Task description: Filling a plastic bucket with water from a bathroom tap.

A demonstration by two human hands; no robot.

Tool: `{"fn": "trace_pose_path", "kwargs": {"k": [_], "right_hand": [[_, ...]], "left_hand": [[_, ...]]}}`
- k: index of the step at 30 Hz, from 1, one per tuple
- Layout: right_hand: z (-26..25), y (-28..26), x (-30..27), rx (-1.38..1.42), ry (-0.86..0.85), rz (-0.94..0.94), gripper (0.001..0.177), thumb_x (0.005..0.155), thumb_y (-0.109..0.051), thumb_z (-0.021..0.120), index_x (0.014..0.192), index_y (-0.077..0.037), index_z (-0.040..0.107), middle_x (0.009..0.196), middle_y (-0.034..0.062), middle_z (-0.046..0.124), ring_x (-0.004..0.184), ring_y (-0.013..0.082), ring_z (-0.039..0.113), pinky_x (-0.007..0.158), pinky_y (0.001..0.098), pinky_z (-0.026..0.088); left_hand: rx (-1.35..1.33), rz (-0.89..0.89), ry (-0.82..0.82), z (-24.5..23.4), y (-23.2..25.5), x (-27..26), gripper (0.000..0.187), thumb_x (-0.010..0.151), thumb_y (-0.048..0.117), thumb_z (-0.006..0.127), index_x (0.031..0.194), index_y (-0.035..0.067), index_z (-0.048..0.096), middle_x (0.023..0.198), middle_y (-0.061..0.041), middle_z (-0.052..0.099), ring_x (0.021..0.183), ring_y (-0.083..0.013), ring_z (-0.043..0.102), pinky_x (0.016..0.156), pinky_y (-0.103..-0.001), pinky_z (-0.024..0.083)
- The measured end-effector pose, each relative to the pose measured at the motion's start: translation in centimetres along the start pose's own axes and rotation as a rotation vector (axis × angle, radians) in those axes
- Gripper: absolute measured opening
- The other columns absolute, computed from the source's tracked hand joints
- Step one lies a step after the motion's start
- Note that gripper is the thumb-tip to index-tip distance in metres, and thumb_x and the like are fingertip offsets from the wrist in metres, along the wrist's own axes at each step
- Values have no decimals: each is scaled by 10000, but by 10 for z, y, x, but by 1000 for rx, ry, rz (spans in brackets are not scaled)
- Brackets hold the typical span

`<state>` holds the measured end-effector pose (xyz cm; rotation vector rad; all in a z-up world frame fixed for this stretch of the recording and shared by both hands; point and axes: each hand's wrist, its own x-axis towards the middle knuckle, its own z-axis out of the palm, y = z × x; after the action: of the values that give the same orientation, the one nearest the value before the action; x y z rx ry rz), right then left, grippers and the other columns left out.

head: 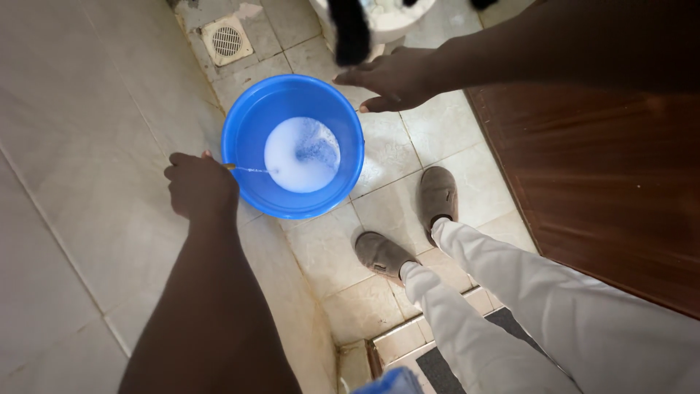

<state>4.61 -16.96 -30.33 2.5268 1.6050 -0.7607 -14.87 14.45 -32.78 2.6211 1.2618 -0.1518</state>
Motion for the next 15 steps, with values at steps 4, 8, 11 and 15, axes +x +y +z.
{"fn": "trace_pose_path", "kwargs": {"k": [4,8,11,15], "right_hand": [[-13,-24,0,66,-74,56,737,1021,-527,458,1638,-242,174,1442,203,568,1158,409,656,958,557,528],[-10,-30,5,79,-124,90,739,1034,-530,463,1652,-244,177,1390,185,624,1186,400,657,983,544,535],[17,-18,13,82,-27,-7,739,1030,-520,483,1635,-210,194,1429,202,575,1235,412,611,962,545,529],[6,-34,5,88,-31,-5,740,1025,-513,474,1637,-220,176,1497,191,507,1269,408,581,975,547,518]], "left_hand": [[145,-42,-126,4,-10,11,422,1089,430,507,1129,57,700,1129,-174,708,1059,-373,697,798,-506,557],[152,-35,-93,6,-13,14,393,1077,415,511,1053,100,746,1050,-147,734,987,-357,718,735,-481,567],[149,-59,-98,7,-10,14,376,1076,406,516,1051,109,746,1023,-138,739,963,-341,729,721,-460,570],[119,-99,-88,13,-9,18,343,1068,377,524,1033,118,747,1000,-131,742,926,-323,734,693,-439,563]]}}
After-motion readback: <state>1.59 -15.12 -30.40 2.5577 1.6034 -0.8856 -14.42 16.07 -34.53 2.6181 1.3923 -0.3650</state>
